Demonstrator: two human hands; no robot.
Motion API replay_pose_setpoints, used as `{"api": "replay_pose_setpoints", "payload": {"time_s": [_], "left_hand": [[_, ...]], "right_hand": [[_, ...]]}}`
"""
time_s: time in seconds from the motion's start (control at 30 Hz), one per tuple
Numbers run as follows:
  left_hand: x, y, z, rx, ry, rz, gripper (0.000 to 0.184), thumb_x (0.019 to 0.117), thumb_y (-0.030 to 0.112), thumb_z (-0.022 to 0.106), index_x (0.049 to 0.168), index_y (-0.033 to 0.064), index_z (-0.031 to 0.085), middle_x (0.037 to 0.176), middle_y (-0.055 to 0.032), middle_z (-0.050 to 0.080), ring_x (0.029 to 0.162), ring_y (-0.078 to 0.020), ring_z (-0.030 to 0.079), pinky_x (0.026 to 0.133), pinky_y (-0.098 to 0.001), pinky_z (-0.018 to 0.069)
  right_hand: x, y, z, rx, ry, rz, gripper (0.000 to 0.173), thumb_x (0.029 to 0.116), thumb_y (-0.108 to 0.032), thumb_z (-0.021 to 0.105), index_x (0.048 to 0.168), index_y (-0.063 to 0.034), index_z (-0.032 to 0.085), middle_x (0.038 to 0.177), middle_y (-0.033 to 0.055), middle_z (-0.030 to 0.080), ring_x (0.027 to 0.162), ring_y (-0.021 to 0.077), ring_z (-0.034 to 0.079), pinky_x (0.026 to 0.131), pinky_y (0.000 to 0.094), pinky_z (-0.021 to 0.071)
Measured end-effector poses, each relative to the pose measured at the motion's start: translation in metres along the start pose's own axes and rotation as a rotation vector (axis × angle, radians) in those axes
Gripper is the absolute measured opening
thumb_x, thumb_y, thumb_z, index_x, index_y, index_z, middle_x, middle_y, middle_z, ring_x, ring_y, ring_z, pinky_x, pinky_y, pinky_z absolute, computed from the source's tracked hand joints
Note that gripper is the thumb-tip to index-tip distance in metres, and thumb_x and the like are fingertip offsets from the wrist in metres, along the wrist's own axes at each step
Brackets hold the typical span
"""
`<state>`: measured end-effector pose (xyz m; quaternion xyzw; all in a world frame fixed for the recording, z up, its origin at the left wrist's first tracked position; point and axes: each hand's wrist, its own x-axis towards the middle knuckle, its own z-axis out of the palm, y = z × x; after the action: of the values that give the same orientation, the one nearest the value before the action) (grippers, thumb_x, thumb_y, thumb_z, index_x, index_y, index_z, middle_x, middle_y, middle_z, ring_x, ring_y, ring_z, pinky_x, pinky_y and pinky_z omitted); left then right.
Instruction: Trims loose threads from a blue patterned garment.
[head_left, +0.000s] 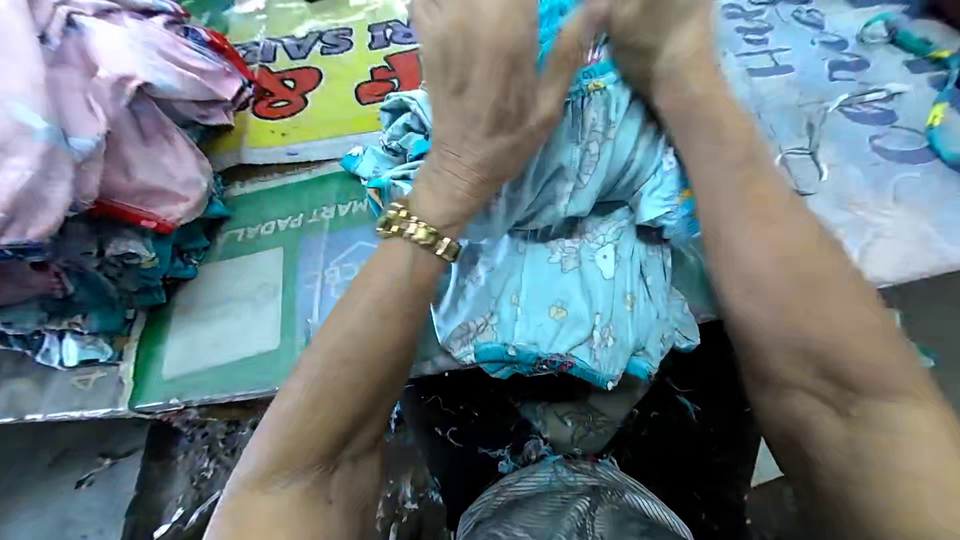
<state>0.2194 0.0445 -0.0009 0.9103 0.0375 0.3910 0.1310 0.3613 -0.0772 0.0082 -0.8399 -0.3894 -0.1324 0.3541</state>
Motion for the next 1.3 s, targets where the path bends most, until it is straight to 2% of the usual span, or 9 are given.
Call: {"api": "replay_pose_setpoints", "payload": {"time_s": [0.07,0.23,0.4,0.6,0.73,0.9,1.03,1.17,1.3], "left_hand": [[-0.005,-0.006,0.039,0.09,-0.139,0.048,0.046,0.1049,0.047,0.046,0.12,0.0088,0.067,0.121,-0.0166,0.068,0.114,-0.0391,0.064,0.089,-0.064,0.0466],[-0.005,-0.017,0.062,0.142,-0.065,0.021,0.039,0.1067,0.043,0.044,0.115,0.0123,0.068,0.115,-0.0131,0.069,0.109,-0.0348,0.067,0.078,-0.0565,0.0497],[-0.006,-0.022,0.052,0.018,-0.105,-0.015,0.039,0.1068,0.042,0.043,0.113,0.0116,0.068,0.114,-0.0095,0.07,0.109,-0.0299,0.066,0.082,-0.0544,0.0474],[-0.03,-0.004,-0.021,-0.155,-0.265,-0.039,0.046,0.1049,0.044,0.049,0.137,0.0134,0.062,0.138,-0.009,0.062,0.135,-0.0281,0.054,0.114,-0.0706,0.0254],[-0.121,0.022,-0.079,-0.372,-0.349,0.071,0.04,0.0986,0.038,0.06,0.119,0.0044,0.069,0.121,-0.0098,0.068,0.114,-0.0189,0.064,0.096,-0.0394,0.055],[-0.205,0.023,-0.061,-0.222,-0.334,0.081,0.033,0.0962,0.04,0.068,0.111,0.0111,0.073,0.119,-0.0068,0.071,0.116,-0.0223,0.065,0.103,-0.0456,0.0481],[-0.202,0.033,-0.055,-0.122,-0.08,0.06,0.018,0.0959,0.01,0.062,0.11,0.0049,0.071,0.117,-0.0135,0.072,0.111,-0.0256,0.067,0.099,-0.0421,0.05],[-0.193,0.056,-0.058,-0.057,0.098,0.099,0.006,0.1006,0.009,0.057,0.105,0.0066,0.061,0.111,-0.013,0.071,0.101,-0.0237,0.068,0.089,-0.0375,0.052],[-0.205,0.057,-0.065,-0.006,0.055,0.118,0.01,0.1018,0.011,0.056,0.112,0.0115,0.058,0.106,-0.008,0.067,0.096,-0.0201,0.063,0.085,-0.0319,0.0494]], "right_hand": [[0.012,0.01,0.025,-0.101,-0.038,0.084,0.028,0.1006,-0.024,0.058,0.108,-0.0021,0.074,0.105,0.0195,0.072,0.106,0.0364,0.068,0.095,0.057,0.0502],[-0.035,-0.012,0.006,-0.019,0.198,-0.056,0.03,0.1003,-0.028,0.06,0.099,-0.0017,0.074,0.09,0.0138,0.071,0.086,0.0267,0.068,0.079,0.0473,0.0517],[-0.195,-0.059,-0.033,0.023,-0.405,-0.572,0.05,0.0819,-0.06,0.073,0.094,-0.0119,0.066,0.085,0.0044,0.061,0.054,0.0157,0.057,0.04,0.0327,0.0442],[-0.254,-0.041,-0.031,-0.105,-0.385,-0.477,0.016,0.0949,-0.023,0.063,0.104,-0.0107,0.069,0.09,0.0084,0.066,0.057,0.0221,0.062,0.043,0.0356,0.0465],[-0.255,-0.029,-0.032,0.055,-0.405,-0.382,0.023,0.1004,-0.032,0.06,0.107,-0.0136,0.072,0.096,0.0034,0.069,0.067,0.0136,0.065,0.051,0.0304,0.0504],[-0.248,-0.039,-0.032,0.049,-0.295,-0.424,0.014,0.0933,-0.016,0.064,0.104,-0.0095,0.071,0.091,0.0073,0.064,0.062,0.0158,0.061,0.047,0.029,0.0461],[-0.236,-0.045,-0.073,-0.063,-0.117,-0.476,0.015,0.0949,-0.008,0.063,0.109,-0.0085,0.069,0.095,0.0126,0.065,0.067,0.0204,0.061,0.05,0.0321,0.0451],[-0.239,-0.012,-0.099,-0.216,0.122,-0.415,0.019,0.0944,-0.007,0.063,0.113,-0.0046,0.058,0.11,0.0179,0.06,0.086,0.0232,0.061,0.067,0.0306,0.0485],[-0.269,0.022,-0.075,-0.134,0.017,-0.28,0.016,0.0883,-0.009,0.063,0.104,-0.0041,0.064,0.105,0.0208,0.065,0.074,0.026,0.065,0.056,0.0361,0.0518]]}}
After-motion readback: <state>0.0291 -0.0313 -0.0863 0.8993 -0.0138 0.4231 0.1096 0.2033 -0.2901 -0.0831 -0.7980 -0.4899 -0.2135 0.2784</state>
